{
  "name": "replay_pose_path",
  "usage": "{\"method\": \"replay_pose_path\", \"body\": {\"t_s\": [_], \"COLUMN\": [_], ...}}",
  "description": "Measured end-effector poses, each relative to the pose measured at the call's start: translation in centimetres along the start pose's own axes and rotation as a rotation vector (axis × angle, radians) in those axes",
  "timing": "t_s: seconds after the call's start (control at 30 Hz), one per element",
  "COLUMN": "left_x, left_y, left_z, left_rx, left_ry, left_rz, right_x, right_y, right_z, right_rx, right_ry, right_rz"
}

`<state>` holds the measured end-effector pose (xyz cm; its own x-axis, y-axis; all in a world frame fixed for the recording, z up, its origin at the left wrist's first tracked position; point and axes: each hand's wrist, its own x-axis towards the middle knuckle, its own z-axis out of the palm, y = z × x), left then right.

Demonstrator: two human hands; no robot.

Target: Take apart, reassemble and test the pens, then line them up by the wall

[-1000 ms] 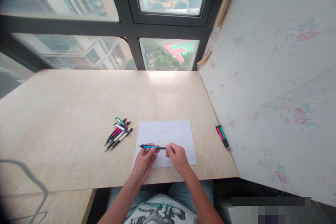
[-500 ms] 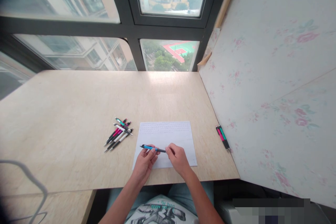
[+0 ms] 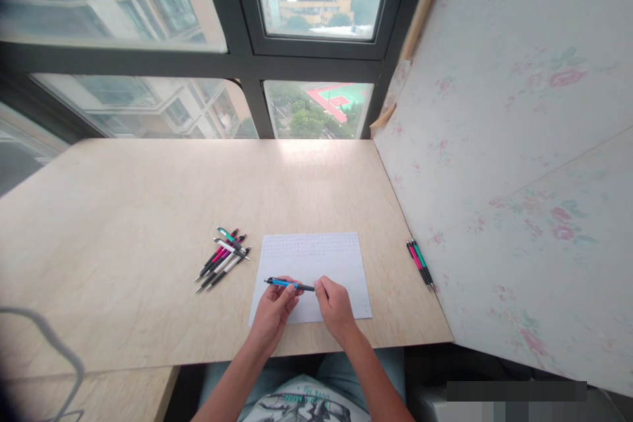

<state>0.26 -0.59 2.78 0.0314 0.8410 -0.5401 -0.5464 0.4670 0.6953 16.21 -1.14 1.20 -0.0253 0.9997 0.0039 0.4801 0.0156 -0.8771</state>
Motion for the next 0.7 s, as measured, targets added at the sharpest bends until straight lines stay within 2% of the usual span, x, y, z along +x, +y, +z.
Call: {"method": "replay_pose_path", "body": {"t_s": [0.13,0.27,0.37,0.43,0.5,0.57,0.63,0.7], "left_x": [0.1,0.3,0.2,0.0,0.0,0.4,1.0,1.7], "left_y": [0.0,-0.1,-0.1,0.0,0.3,0.5,0.4,0.1], "left_z": [-0.3,-0.1,0.7,1.1,1.2,0.7,-0.1,-1.0], "left_rx": [0.141,0.399,0.555,0.683,0.822,0.970,1.138,1.313], "left_ry": [-0.007,0.006,-0.064,-0.154,-0.203,-0.209,-0.209,-0.218], "left_rz": [0.062,0.248,0.393,0.486,0.609,0.742,0.840,0.876], "right_x": [0.2,0.1,0.0,0.1,0.3,0.7,1.3,2.0], "right_y": [-0.4,-2.0,-2.6,-2.3,-1.5,-0.4,0.5,1.3], "right_z": [-0.8,-1.3,-1.0,-0.8,-0.9,-1.5,-2.2,-2.7], "right_rx": [-0.059,-0.290,-0.407,-0.377,-0.265,-0.131,-0.037,0.029], "right_ry": [-0.052,-0.007,-0.016,0.006,0.090,0.190,0.219,0.220], "right_rz": [-0.042,-0.229,-0.257,-0.212,-0.149,-0.106,-0.073,-0.003]}}
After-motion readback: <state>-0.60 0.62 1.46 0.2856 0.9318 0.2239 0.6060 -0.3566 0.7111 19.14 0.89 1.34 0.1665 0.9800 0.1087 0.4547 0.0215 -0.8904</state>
